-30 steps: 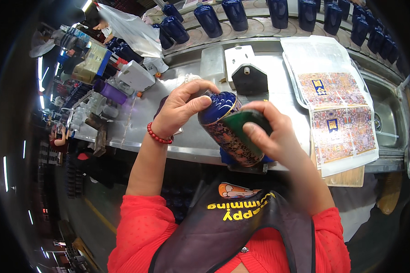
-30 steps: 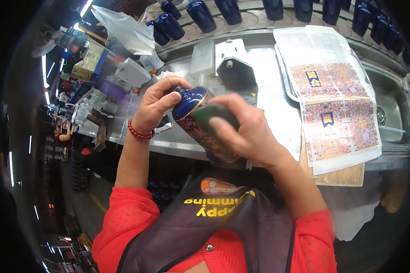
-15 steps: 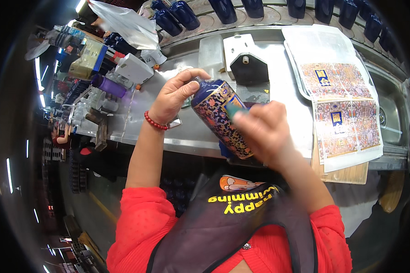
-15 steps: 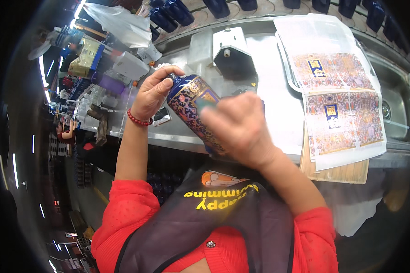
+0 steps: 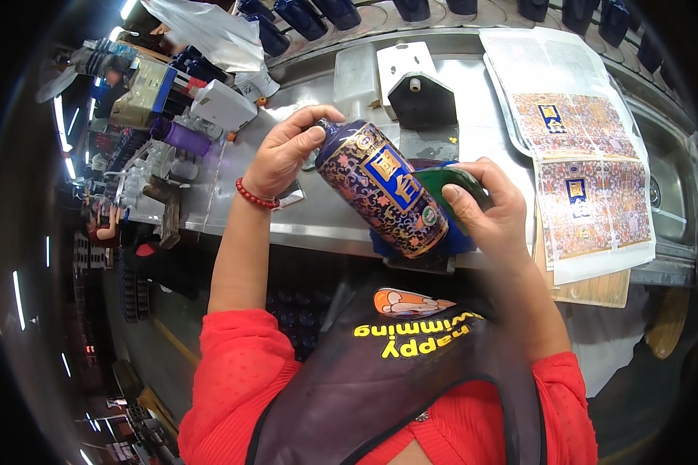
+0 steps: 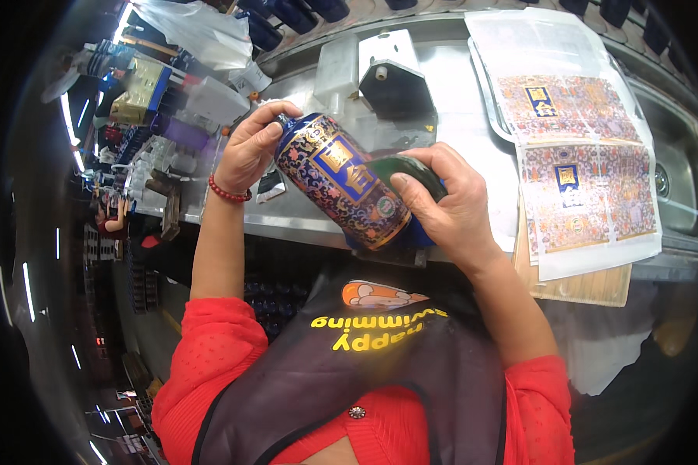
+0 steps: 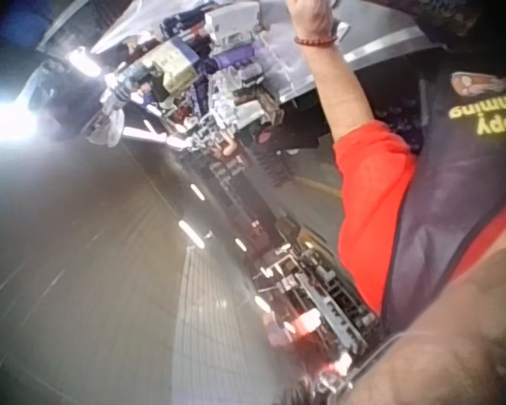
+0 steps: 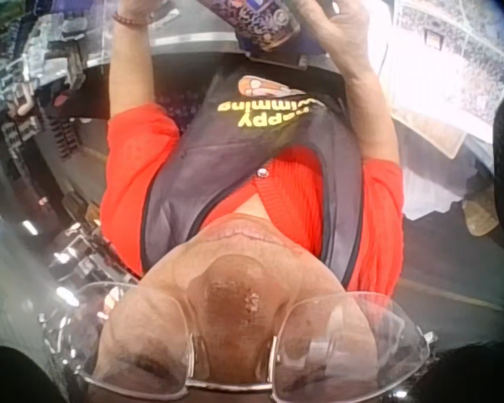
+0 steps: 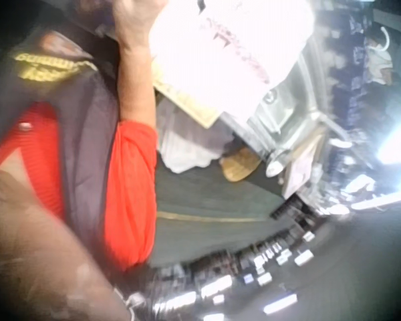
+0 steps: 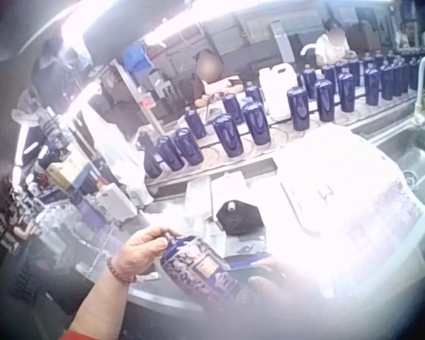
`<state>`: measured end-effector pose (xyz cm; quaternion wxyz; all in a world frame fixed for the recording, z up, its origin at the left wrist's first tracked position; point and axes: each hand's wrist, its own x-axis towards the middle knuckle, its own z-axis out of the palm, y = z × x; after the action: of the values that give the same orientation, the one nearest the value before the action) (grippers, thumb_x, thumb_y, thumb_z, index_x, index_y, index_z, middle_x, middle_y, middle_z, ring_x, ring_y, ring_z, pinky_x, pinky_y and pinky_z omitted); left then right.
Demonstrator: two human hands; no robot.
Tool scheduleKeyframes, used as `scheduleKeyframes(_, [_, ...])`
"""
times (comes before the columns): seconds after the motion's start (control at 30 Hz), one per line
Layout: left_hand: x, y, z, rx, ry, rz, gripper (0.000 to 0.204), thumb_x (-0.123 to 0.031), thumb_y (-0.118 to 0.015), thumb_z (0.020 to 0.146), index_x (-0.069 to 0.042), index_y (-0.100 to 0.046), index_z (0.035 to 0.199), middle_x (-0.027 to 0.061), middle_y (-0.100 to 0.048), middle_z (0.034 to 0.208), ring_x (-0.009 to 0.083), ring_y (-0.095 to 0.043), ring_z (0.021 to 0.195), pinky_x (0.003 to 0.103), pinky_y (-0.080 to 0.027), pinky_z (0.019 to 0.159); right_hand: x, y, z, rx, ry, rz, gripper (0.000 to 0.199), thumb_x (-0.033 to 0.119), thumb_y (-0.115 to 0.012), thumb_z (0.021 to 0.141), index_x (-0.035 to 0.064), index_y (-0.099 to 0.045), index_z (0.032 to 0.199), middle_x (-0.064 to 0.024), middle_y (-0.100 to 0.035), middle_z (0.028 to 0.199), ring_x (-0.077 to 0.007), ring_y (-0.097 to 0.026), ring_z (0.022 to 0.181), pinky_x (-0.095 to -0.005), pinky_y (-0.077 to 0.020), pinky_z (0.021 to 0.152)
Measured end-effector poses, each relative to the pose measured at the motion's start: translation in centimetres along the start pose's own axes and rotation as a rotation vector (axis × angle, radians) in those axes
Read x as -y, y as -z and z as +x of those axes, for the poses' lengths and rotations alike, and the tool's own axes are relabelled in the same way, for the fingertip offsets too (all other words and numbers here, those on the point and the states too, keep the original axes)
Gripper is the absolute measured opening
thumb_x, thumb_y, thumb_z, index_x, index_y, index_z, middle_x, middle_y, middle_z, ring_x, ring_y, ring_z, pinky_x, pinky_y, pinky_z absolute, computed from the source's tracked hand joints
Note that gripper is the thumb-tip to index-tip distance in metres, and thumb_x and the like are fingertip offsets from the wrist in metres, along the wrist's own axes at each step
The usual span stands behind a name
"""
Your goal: The person holds a decorated ceramic vase on a blue cloth and uses a green sponge to rub its surface. They rotate the vase to access different sides and continue polishing the entire exterior.
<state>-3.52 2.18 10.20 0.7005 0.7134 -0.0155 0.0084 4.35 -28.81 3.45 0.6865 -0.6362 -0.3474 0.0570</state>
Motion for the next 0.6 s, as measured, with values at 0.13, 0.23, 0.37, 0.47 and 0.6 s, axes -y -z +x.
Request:
scheduleKeyframes(0.13, [-0.6, -0.5, -0.2, -0.008, -0.016, 0.045, 0.029, -0.019, -0.059, 0.104, 0.000, -0.062, 0.126, 0.0017, -0.065, 0.111, 0.0075, -0.059, 0.100, 0.024, -0.048, 0.089, 0.1, 0.4, -0.9, -0.029, -0.108, 0.124, 0.021, 0.011, -0.073, 0.095, -0.0031, -0.067, 0.108, -0.0022, -0.064, 0.093, -0.0086, -0.058, 0.086, -0.0213, -0.0461, 0.078])
scheduleKeyframes(0.23, [-0.9, -0.9, -0.4, -0.078, -0.023, 0.131, 0.026, -0.024, -0.062, 0.103, -0.002, -0.067, 0.117, -0.0005, -0.065, 0.104, 0.0059, -0.057, 0.092, 0.022, -0.046, 0.083, 0.4, 1.0, -1.4, -0.053, -0.216, 0.201, 0.020, 0.011, -0.072, 0.095, -0.0021, -0.066, 0.109, -0.0020, -0.066, 0.098, -0.0075, -0.059, 0.090, -0.0212, -0.0476, 0.081])
scheduleKeyframes(0.37, [-1.1, -1.8, -0.3, -0.272, -0.066, 0.323, 0.027, -0.028, -0.071, 0.098, -0.001, -0.071, 0.099, -0.0049, -0.062, 0.086, 0.0038, -0.052, 0.078, 0.020, -0.043, 0.070, 0.5, 1.7, -2.1, -0.095, -0.301, 0.372, 0.017, 0.011, -0.071, 0.095, 0.0006, -0.066, 0.108, -0.0028, -0.068, 0.097, -0.0065, -0.061, 0.087, -0.0205, -0.0496, 0.079])
scheduleKeyframes(0.47, [-1.5, -2.5, -0.2, -0.360, -0.041, 0.572, 0.027, -0.029, -0.072, 0.097, -0.001, -0.071, 0.098, -0.0053, -0.059, 0.083, 0.0040, -0.051, 0.077, 0.019, -0.042, 0.070, 0.3, 1.8, -2.4, -0.112, -0.391, 0.553, 0.020, 0.013, -0.073, 0.095, 0.0006, -0.066, 0.110, -0.0015, -0.070, 0.095, -0.0048, -0.062, 0.081, -0.0201, -0.0519, 0.071])
scheduleKeyframes(0.6, [-1.9, -3.5, -0.7, -0.246, -0.143, 0.466, 0.025, -0.026, -0.070, 0.099, -0.003, -0.069, 0.109, -0.0027, -0.059, 0.092, 0.0056, -0.053, 0.085, 0.021, -0.046, 0.079, -0.3, 1.8, -2.6, -0.113, -0.426, 0.667, 0.018, 0.013, -0.072, 0.096, 0.0011, -0.065, 0.108, -0.0026, -0.071, 0.095, -0.0053, -0.063, 0.080, -0.0204, -0.0525, 0.070])
